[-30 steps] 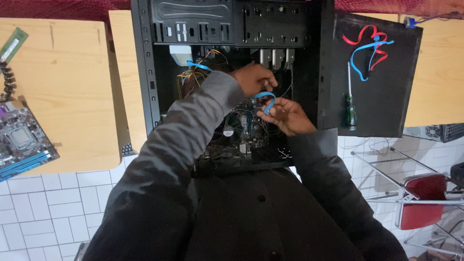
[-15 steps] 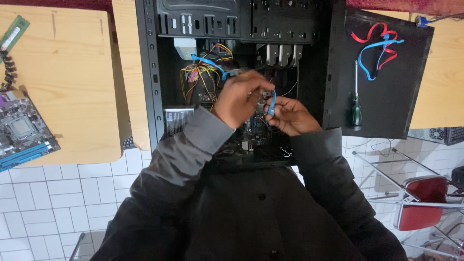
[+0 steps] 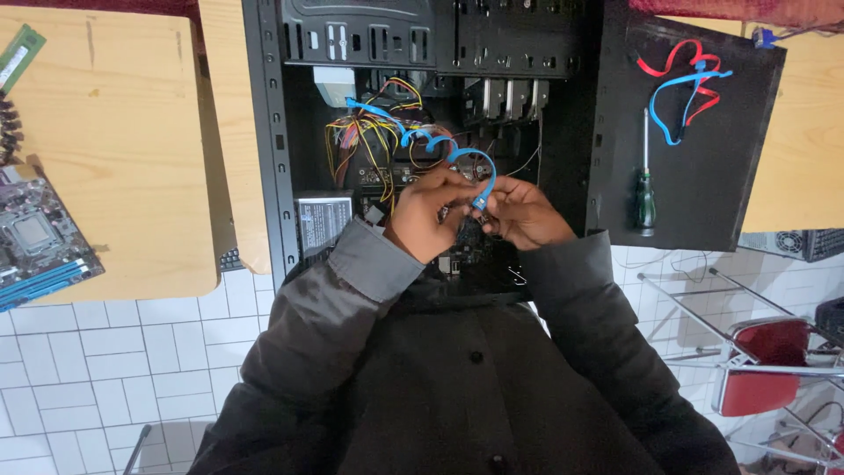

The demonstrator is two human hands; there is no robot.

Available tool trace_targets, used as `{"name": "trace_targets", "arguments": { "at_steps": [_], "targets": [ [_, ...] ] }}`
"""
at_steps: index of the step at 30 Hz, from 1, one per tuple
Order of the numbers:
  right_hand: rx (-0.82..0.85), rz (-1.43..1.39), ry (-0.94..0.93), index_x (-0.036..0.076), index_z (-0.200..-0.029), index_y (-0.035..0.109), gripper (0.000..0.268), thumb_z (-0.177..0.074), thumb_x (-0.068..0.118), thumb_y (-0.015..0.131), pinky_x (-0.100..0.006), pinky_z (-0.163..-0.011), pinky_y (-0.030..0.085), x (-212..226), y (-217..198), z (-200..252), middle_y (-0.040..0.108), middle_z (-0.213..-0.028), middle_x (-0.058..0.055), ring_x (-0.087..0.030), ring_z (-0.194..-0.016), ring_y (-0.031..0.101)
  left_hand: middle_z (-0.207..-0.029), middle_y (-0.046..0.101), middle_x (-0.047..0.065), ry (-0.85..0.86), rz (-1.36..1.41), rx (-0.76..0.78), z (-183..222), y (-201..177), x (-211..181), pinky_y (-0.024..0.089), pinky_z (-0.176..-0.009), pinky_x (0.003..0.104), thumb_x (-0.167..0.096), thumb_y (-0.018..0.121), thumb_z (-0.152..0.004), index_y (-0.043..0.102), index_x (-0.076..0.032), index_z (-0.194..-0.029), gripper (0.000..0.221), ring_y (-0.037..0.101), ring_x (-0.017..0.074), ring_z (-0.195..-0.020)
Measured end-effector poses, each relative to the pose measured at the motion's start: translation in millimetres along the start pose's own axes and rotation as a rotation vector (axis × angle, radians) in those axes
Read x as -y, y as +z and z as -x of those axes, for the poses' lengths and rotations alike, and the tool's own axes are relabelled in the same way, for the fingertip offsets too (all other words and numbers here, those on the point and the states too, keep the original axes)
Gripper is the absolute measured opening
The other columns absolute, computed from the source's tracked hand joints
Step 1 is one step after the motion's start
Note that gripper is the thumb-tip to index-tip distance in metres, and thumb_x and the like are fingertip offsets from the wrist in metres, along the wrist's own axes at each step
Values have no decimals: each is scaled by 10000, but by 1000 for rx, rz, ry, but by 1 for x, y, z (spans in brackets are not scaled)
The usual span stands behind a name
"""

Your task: The person connects internal components and cables, including blue SATA cables and small power/data wires, to a motherboard inside a desktop computer case.

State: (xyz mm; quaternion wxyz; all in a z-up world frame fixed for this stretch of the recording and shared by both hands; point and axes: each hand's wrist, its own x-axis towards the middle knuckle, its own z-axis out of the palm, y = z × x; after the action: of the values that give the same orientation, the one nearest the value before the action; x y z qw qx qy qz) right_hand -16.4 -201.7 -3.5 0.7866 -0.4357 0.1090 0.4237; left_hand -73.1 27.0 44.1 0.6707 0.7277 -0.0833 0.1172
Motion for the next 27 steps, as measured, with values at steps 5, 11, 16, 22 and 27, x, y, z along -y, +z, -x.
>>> {"name": "trace_targets", "arguments": {
  "at_steps": [5,11,16,22,27],
  "targets": [
    [-37,6,-23,-54,-1174,667,266,-918,-5,717,-366,-598,704,-3,-4,-2,753,-948,-178,-312,-807,774,-1026,723,211,-12,-3,-41,0,4,0,606,-778,541,46,751,-920,786,10,-1079,167,708,449,-909],
    [-81,-35,-43,-52,-1167,676,257,-928,25,729,-365,-564,700,-1,1,0,756,-942,-212,-330,-795,783,-969,733,203,21,-51,-95,0,8,-1,613,-718,534,-2,804,-898,791,6,-988,91,716,461,-850],
    [-75,-44,-35,-15,-1161,678,258,-921,57,744,-355,-532,690,-5,-3,-2,749,-926,-201,-314,-774,777,-962,734,229,13,-54,-114,1,9,1,609,-721,558,9,790,-912,783,25,-1007,97,708,491,-856],
    [-74,-24,-44,24,-1218,671,292,-931,-29,681,-285,-508,661,0,4,-2,740,-932,-136,-221,-715,755,-948,754,155,-207,245,-210,13,26,12,627,-726,400,-60,797,-946,793,-37,-1103,159,750,330,-901],
    [-41,-90,-22,1,-1254,661,319,-935,-13,659,-299,-472,659,5,15,2,753,-1009,-168,-232,-721,772,-870,712,151,-280,424,-279,21,51,26,585,-666,364,-60,830,-924,772,20,-1081,185,693,194,-877]
  ]
}}
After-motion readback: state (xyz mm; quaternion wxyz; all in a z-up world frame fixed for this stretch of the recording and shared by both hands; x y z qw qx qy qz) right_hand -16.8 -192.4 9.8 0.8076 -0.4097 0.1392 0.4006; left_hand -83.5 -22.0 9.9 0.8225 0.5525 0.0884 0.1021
